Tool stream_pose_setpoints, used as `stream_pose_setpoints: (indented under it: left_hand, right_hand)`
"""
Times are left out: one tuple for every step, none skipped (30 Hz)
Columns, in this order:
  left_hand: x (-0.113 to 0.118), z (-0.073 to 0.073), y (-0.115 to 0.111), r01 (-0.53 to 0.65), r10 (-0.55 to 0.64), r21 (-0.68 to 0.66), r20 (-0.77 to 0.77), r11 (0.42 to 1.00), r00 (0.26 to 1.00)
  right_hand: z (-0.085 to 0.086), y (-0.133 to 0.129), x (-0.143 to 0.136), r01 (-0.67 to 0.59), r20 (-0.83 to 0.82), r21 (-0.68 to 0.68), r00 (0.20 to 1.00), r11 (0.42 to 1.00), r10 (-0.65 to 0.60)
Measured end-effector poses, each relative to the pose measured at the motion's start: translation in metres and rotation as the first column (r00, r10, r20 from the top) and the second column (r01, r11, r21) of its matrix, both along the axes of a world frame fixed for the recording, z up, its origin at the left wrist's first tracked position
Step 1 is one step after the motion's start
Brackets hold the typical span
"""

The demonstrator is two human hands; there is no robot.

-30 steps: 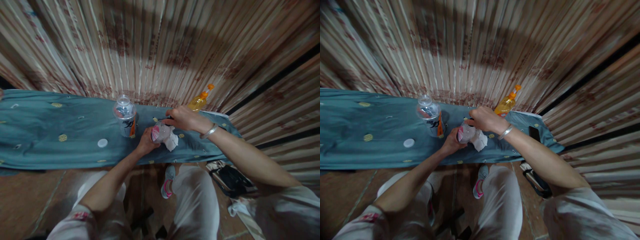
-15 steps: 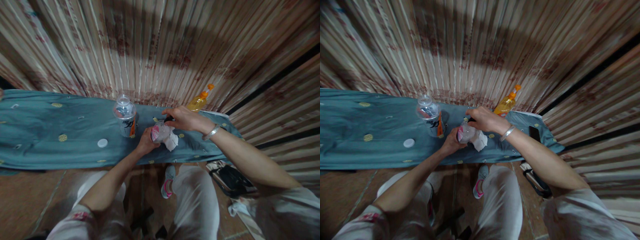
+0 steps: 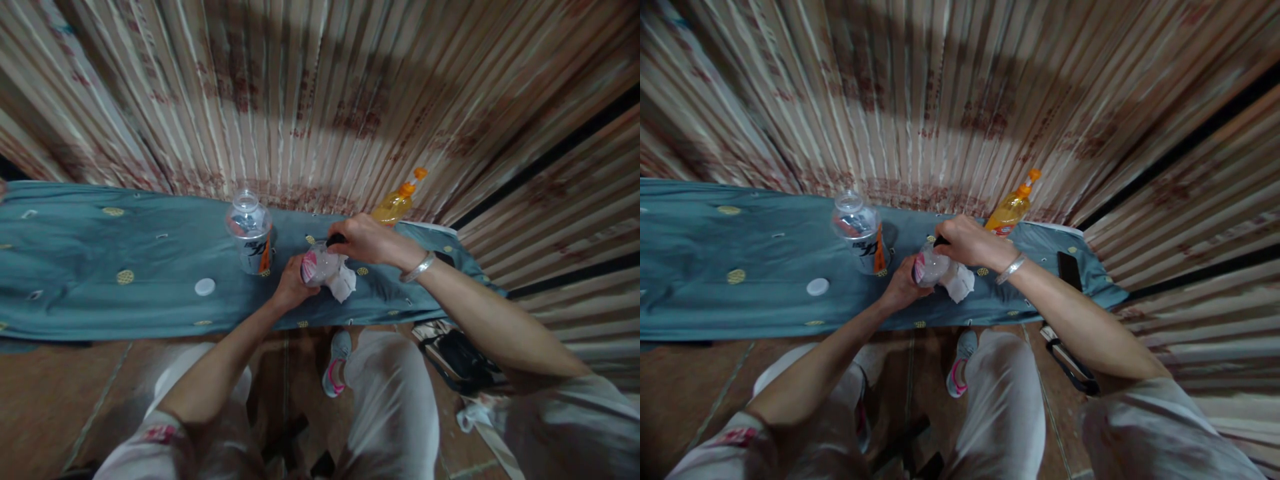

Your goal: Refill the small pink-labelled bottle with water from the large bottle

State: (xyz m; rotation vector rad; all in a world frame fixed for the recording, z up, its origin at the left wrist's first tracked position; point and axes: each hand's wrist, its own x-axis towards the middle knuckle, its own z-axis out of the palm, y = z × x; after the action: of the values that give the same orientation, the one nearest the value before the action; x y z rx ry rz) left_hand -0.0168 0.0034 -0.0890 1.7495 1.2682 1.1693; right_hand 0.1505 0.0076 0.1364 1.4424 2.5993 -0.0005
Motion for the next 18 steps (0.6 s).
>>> stream_pose_setpoints:
  left_hand:
    - [0.0, 0.0, 0.0, 0.005, -0.005, -0.002, -0.007, 1.0, 1.0]
    - [0.0, -0.001, 0.0, 0.009, -0.009, -0.003, -0.015, 1.0, 1.0]
    - [-0.001, -0.001, 0.0, 0.011, -0.011, -0.005, -0.02, 1.0, 1.0]
    - [-0.001, -0.001, 0.0, 0.009, -0.009, -0.006, -0.022, 1.0, 1.0]
    - [-0.001, -0.001, 0.0, 0.004, -0.005, -0.009, -0.022, 1.0, 1.0]
    - [-0.001, 0.0, 0.0, -0.003, 0.002, -0.012, -0.02, 1.0, 1.0]
    - [-0.002, 0.001, 0.0, -0.01, 0.01, -0.014, -0.016, 1.0, 1.0]
    - [-0.002, 0.002, 0.0, -0.018, 0.018, -0.015, -0.011, 1.0, 1.0]
    - [-0.003, 0.003, 0.0, -0.026, 0.026, -0.014, -0.005, 1.0, 1.0]
    - [-0.004, 0.004, -0.001, -0.031, 0.031, -0.012, 0.002, 0.999, 1.0]
    - [-0.004, 0.006, -0.001, -0.035, 0.036, -0.008, 0.009, 0.999, 0.999]
    - [-0.005, 0.008, -0.002, -0.038, 0.038, -0.004, 0.017, 0.999, 0.999]
    - [-0.006, 0.011, -0.003, -0.04, 0.04, 0.001, 0.024, 0.999, 0.999]
    - [-0.006, 0.013, -0.004, -0.041, 0.041, 0.006, 0.031, 0.999, 0.999]
    - [-0.005, 0.015, -0.005, -0.041, 0.041, 0.011, 0.037, 0.999, 0.998]
    - [-0.004, 0.018, -0.005, -0.042, 0.041, 0.016, 0.044, 0.999, 0.998]
    - [-0.001, 0.02, -0.006, -0.042, 0.041, 0.021, 0.05, 0.999, 0.998]
    - [0.002, 0.023, -0.006, -0.041, 0.039, 0.026, 0.058, 0.999, 0.998]
  right_hand:
    - [0.0, 0.0, -0.001, 0.007, -0.001, 0.003, 1.0, 1.0, -0.007]
    - [-0.001, -0.001, -0.001, 0.018, -0.003, 0.004, 1.0, 1.0, -0.018]
    - [-0.002, -0.001, -0.001, 0.03, -0.01, 0.006, 0.999, 1.0, -0.03]
    - [-0.003, -0.001, -0.001, 0.045, -0.026, 0.008, 0.999, 0.999, -0.045]
    - [-0.005, -0.001, -0.001, 0.061, -0.054, 0.012, 0.997, 0.998, -0.061]
    - [-0.009, -0.002, 0.0, 0.081, -0.096, 0.017, 0.992, 0.997, -0.079]
    - [-0.013, -0.002, 0.002, 0.104, -0.152, 0.022, 0.983, 0.994, -0.1]
    - [-0.019, -0.004, 0.004, 0.13, -0.225, 0.028, 0.967, 0.991, -0.121]
    - [-0.026, -0.007, 0.006, 0.162, -0.307, 0.031, 0.941, 0.986, -0.145]
    - [-0.034, -0.01, 0.008, 0.194, -0.391, 0.029, 0.905, 0.981, -0.167]
    - [-0.042, -0.014, 0.009, 0.225, -0.471, 0.018, 0.862, 0.974, -0.19]
    - [-0.052, -0.02, 0.009, 0.259, -0.544, 0.004, 0.811, 0.966, -0.216]
    - [-0.061, -0.025, 0.008, 0.276, -0.606, -0.023, 0.76, 0.961, -0.233]
    - [-0.071, -0.031, 0.006, 0.28, -0.654, -0.058, 0.714, 0.958, -0.249]
    - [-0.08, -0.037, 0.003, 0.285, -0.689, -0.089, 0.675, 0.955, -0.265]
    - [-0.087, -0.042, 0.0, 0.304, -0.706, -0.112, 0.645, 0.946, -0.291]
    - [-0.093, -0.047, -0.004, 0.336, -0.713, -0.127, 0.623, 0.933, -0.321]
    - [-0.098, -0.051, -0.007, 0.37, -0.719, -0.133, 0.602, 0.919, -0.347]
